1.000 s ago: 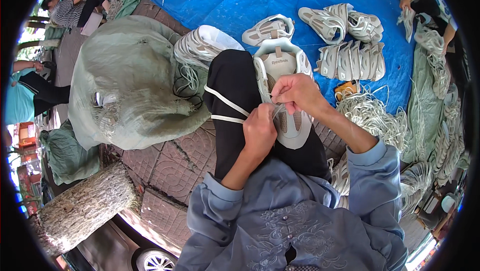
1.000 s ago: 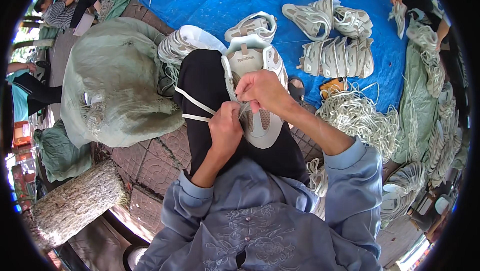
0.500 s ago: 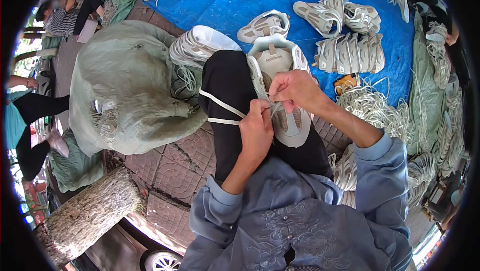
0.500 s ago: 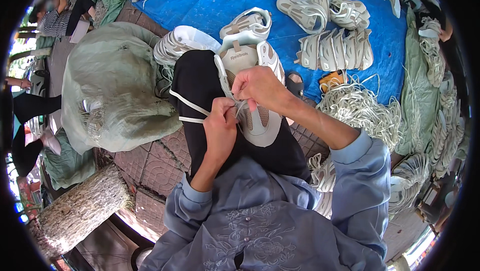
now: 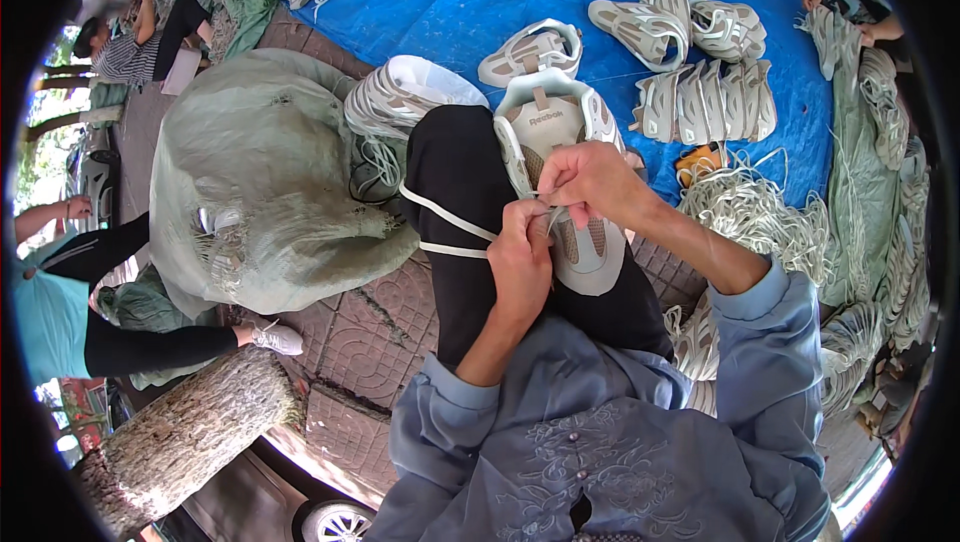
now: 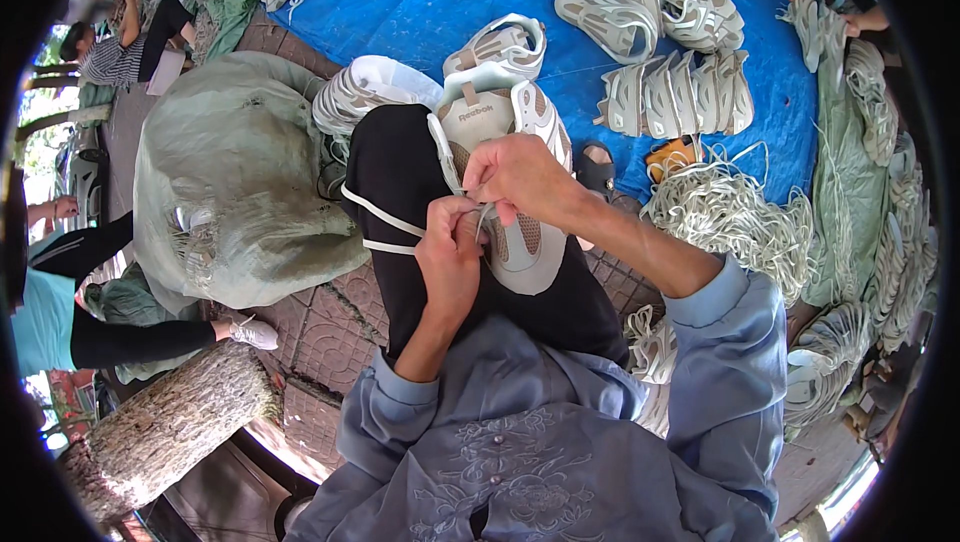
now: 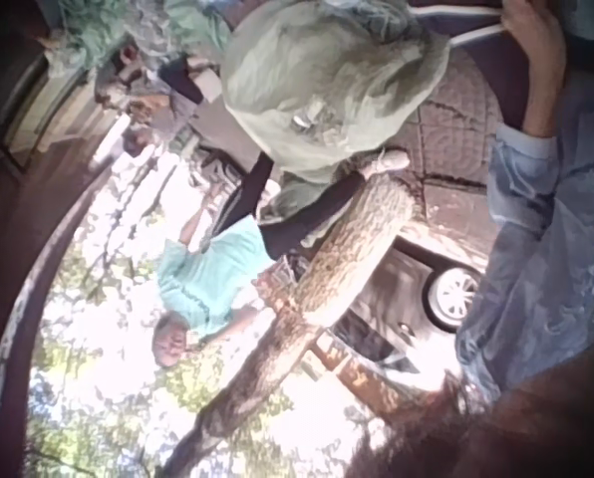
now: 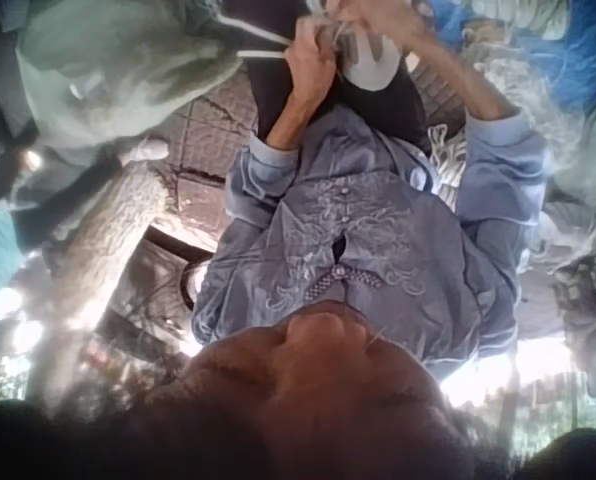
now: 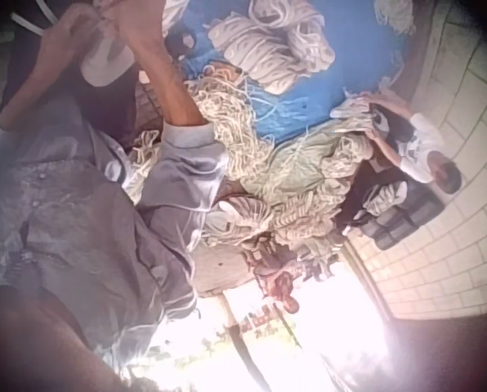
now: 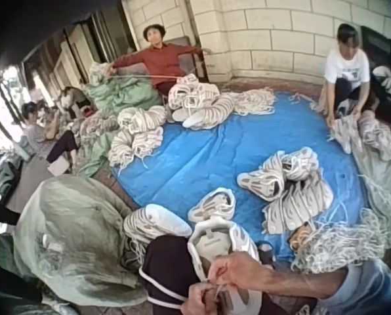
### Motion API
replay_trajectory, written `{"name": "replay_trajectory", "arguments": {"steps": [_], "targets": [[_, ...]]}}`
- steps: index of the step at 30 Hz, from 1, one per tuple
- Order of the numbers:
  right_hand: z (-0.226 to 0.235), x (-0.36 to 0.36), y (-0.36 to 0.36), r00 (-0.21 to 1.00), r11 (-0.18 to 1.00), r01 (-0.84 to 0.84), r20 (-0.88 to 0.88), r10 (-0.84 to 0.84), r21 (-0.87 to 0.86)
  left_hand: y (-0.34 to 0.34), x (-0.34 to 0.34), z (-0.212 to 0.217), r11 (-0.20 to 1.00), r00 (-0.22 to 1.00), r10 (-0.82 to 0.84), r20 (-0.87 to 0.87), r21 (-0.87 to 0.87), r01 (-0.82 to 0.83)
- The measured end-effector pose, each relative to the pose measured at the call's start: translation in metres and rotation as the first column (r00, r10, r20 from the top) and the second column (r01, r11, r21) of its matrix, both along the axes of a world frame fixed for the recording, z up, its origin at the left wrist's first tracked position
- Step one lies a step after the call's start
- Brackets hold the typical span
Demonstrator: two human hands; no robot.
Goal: The person sits on a blue tarp outdoors and threads white shoelaces through the eyelets of a white sneaker. They repeatedly pull the laces through the holes, adjust the tension, and arrange the laces on the shoe's surface.
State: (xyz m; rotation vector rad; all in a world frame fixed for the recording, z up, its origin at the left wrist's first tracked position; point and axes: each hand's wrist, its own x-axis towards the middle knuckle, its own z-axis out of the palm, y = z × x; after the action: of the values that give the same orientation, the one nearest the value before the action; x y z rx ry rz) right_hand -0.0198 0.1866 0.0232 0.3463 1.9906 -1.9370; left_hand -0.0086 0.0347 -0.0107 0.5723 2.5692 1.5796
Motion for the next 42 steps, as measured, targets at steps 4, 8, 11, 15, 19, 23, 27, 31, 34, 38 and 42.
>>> {"name": "replay_trajectory", "arguments": {"steps": [4,8,11,15,19,23,27,31,34,38,42], "targets": [[0.003,0.000,0.004,0.996,0.994,0.027,-0.082,-0.019,0.106,-0.011,-0.025,0.019,0.927,0.932,-0.326,-0.161,-0.247,0.282],[0.002,0.001,0.005,0.989,0.981,0.021,-0.145,0.007,0.193,-0.013,-0.051,0.035,0.720,0.776,-0.590,-0.223,-0.580,0.382],[-0.002,0.002,0.003,0.990,0.978,0.017,-0.144,0.013,0.209,-0.007,-0.063,0.044,0.529,0.681,-0.721,-0.128,-0.736,0.423],[-0.006,0.003,0.000,0.984,0.977,-0.015,-0.172,0.052,0.214,-0.007,-0.082,0.057,0.350,0.629,-0.753,0.193,-0.691,0.632],[-0.007,0.002,-0.003,0.983,0.952,-0.061,-0.148,0.109,0.299,-0.005,-0.089,0.055,0.391,0.592,-0.773,0.228,-0.564,0.727],[-0.008,0.001,-0.005,0.977,0.930,-0.079,-0.159,0.145,0.359,-0.010,-0.071,0.043,0.434,0.657,-0.751,0.071,-0.697,0.572],[-0.010,0.000,-0.004,0.939,0.874,-0.101,-0.246,0.242,0.475,-0.020,-0.062,0.032,0.556,0.645,-0.751,-0.142,-0.664,0.500],[-0.008,0.000,-0.003,0.836,0.691,-0.070,-0.336,0.435,0.720,-0.026,-0.060,0.023,0.631,0.564,-0.743,-0.362,-0.658,0.410],[-0.003,-0.003,-0.004,0.830,0.561,-0.133,-0.218,0.514,0.817,-0.029,-0.057,0.019,0.645,0.496,-0.739,-0.455,-0.689,0.329],[0.001,-0.013,-0.007,0.831,0.627,-0.252,-0.167,0.531,0.737,-0.033,-0.053,0.017,0.651,0.506,-0.736,-0.450,-0.675,0.347],[0.000,-0.020,-0.011,0.878,0.802,-0.463,0.070,0.473,0.378,-0.036,-0.053,0.016,0.643,0.426,-0.751,-0.503,-0.705,0.300]]}}
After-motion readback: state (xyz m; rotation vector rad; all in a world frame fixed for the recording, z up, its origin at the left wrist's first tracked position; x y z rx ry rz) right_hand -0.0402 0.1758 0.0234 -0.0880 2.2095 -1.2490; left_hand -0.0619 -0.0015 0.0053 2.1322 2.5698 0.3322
